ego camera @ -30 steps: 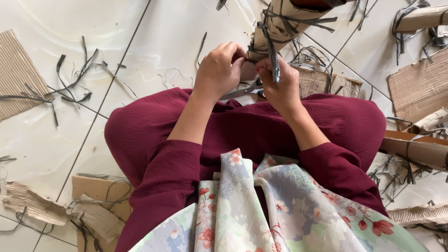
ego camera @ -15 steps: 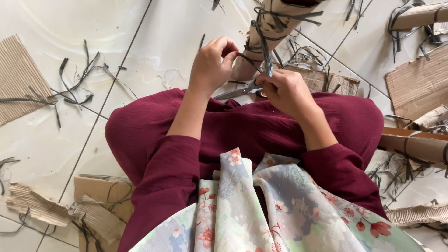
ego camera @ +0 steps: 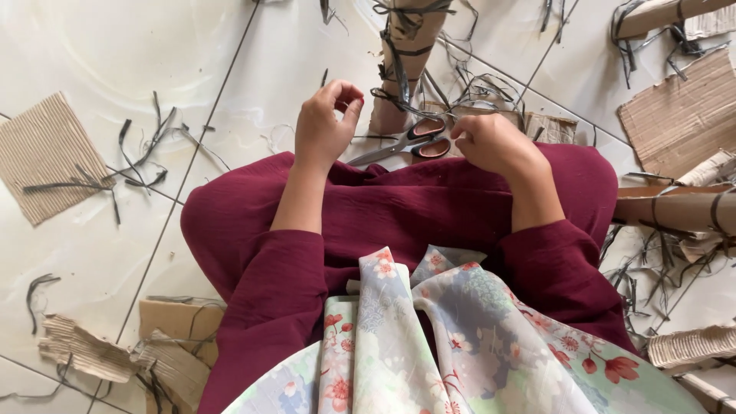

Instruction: Wrapping the legs of a wooden chair with protective cardboard and securing it with plastic ties.

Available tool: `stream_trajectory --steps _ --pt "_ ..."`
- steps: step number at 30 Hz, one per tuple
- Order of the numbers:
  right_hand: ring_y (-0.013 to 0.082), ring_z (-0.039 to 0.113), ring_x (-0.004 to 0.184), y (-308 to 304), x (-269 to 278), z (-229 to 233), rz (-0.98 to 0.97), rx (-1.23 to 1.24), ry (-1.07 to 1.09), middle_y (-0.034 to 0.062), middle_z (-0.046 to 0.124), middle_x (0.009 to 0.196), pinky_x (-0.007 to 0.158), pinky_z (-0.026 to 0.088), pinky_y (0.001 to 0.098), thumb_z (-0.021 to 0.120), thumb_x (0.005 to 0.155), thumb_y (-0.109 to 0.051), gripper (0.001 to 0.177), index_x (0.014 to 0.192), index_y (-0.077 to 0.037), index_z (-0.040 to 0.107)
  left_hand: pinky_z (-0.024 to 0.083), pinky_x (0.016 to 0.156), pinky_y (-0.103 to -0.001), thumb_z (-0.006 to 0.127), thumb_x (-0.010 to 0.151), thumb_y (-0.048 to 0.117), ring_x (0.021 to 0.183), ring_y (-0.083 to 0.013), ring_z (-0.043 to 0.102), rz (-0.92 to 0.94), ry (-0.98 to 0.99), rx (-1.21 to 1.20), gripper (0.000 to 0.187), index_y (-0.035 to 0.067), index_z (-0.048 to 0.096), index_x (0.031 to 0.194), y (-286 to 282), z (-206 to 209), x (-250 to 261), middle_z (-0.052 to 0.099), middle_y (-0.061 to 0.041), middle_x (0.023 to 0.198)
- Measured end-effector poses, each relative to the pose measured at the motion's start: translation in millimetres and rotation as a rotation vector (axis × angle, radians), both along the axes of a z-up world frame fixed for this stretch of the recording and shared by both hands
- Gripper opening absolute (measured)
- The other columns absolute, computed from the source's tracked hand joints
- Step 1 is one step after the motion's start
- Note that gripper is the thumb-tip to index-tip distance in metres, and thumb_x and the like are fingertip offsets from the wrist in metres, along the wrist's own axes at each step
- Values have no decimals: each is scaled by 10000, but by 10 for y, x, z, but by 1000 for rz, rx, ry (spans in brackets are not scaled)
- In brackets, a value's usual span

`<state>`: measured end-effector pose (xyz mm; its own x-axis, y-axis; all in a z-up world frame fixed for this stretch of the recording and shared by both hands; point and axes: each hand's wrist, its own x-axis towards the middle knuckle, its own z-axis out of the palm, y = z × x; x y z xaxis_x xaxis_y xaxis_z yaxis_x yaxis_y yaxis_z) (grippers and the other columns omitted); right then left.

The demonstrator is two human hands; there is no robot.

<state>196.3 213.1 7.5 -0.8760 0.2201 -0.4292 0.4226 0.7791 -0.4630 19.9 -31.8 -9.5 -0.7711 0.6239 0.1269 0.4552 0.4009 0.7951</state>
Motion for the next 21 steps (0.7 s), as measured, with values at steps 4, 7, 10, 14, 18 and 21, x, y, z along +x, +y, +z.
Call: stream_trajectory --steps 4,7,10,14,18,21 --pt "444 715 949 128 144 -122 -42 -2 -46 191 766 917 866 559 556 635 889 -206 255 1109 -161 756 585 754 -377 733 928 122 781 -217 734 -42 24 -19 98 200 695 973 -22 -51 94 734 -7 850" --pt "419 718 963 286 301 -114 -99 42 -69 166 772 947 864 566 538 651 886 -226 274 1137 -190 754 581 758 -364 739 914 122 779 -206 736 -53 13 -41 111 212 703 968 -20 -81 132 740 8 841" --pt "423 716 966 388 398 -63 -157 56 -73 157 777 954 860 563 543 655 893 -232 277 1143 -169 757 582 756 -365 733 912 115 778 -206 735 -56 18 -64 120 216 703 969 2 -124 132 741 7 836" --pt "391 724 954 402 347 -141 -199 32 -83 129 776 943 847 573 518 659 892 -226 269 1136 -189 766 582 770 -356 732 910 111 789 -196 736 -79 -19 -74 137 227 707 978 42 -224 117 743 17 836" --pt "382 726 999 317 178 -425 -134 47 -125 121 785 964 885 573 514 667 873 -230 269 1120 -204 773 588 769 -378 737 890 111 809 -218 742 -115 -18 -94 146 218 704 984 88 -209 109 745 4 841" --pt "404 722 993 279 -43 -846 -78 54 -88 145 781 966 872 577 525 669 882 -266 223 1072 -229 781 592 765 -366 734 884 104 799 -203 743 -97 -9 -103 143 214 706 972 150 -202 89 745 9 835"
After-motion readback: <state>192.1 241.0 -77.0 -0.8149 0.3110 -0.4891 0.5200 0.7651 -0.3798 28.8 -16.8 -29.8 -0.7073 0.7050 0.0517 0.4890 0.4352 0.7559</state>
